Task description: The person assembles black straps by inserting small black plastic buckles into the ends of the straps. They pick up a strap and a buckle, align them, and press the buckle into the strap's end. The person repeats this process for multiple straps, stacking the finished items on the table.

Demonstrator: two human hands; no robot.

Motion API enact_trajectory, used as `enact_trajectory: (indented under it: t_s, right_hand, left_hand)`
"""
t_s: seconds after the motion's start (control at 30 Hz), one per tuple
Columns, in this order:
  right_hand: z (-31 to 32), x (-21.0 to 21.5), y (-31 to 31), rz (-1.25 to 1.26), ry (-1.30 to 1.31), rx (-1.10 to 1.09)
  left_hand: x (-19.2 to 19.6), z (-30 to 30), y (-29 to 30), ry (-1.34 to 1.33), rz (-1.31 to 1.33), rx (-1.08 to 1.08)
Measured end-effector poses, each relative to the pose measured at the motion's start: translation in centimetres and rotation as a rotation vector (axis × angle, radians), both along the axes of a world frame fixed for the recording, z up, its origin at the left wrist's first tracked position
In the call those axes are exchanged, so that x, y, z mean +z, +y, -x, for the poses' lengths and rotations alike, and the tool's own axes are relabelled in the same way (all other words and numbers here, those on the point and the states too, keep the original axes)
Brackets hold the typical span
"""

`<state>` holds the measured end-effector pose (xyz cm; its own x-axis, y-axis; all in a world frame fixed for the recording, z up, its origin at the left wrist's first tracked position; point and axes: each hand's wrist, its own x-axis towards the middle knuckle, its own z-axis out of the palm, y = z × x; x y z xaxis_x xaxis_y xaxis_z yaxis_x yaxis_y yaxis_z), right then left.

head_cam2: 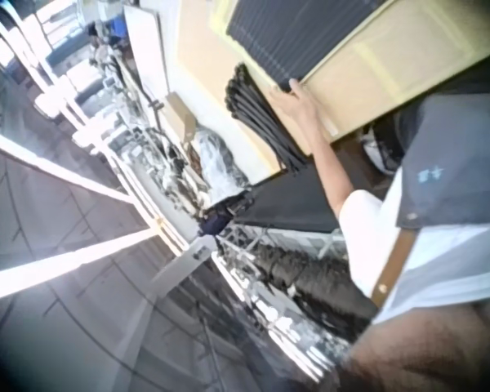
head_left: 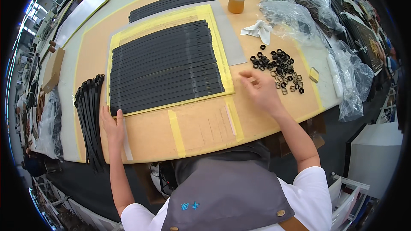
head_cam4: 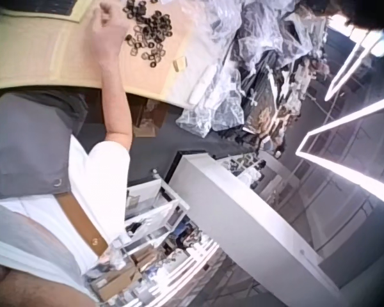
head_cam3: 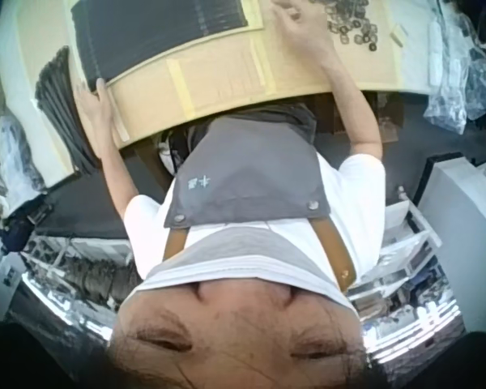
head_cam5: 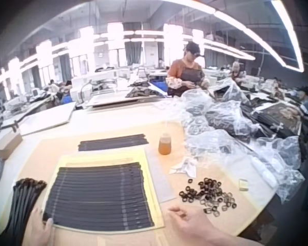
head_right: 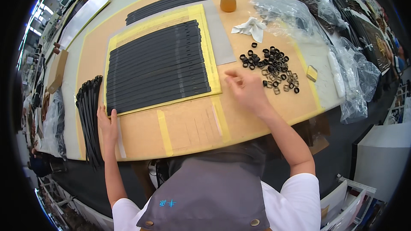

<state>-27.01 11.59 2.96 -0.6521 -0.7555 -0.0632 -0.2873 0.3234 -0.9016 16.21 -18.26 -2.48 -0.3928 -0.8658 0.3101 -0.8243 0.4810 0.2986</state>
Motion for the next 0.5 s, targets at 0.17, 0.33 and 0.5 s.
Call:
enact_trajectory:
  t_s: [0.17, 0.33, 0.5]
  right_hand:
    - [6.5, -0.6, 0.1, -0.208, 0.783, 0.007]
    - [4.8, -0.9, 0.0, -0.193, 0.785, 0.205]
    - [-0.2, -1.2, 4.6, -0.096, 0.512, 0.339]
  left_hand:
    - [4.9, 9.9, 5.4, 0.210, 0.011, -0.500]
    - [3.0, 18.5, 10.9, 0.257, -0.033, -0.916]
    - [0.4, 21.3, 12.1, 0.158, 0.045, -0.875]
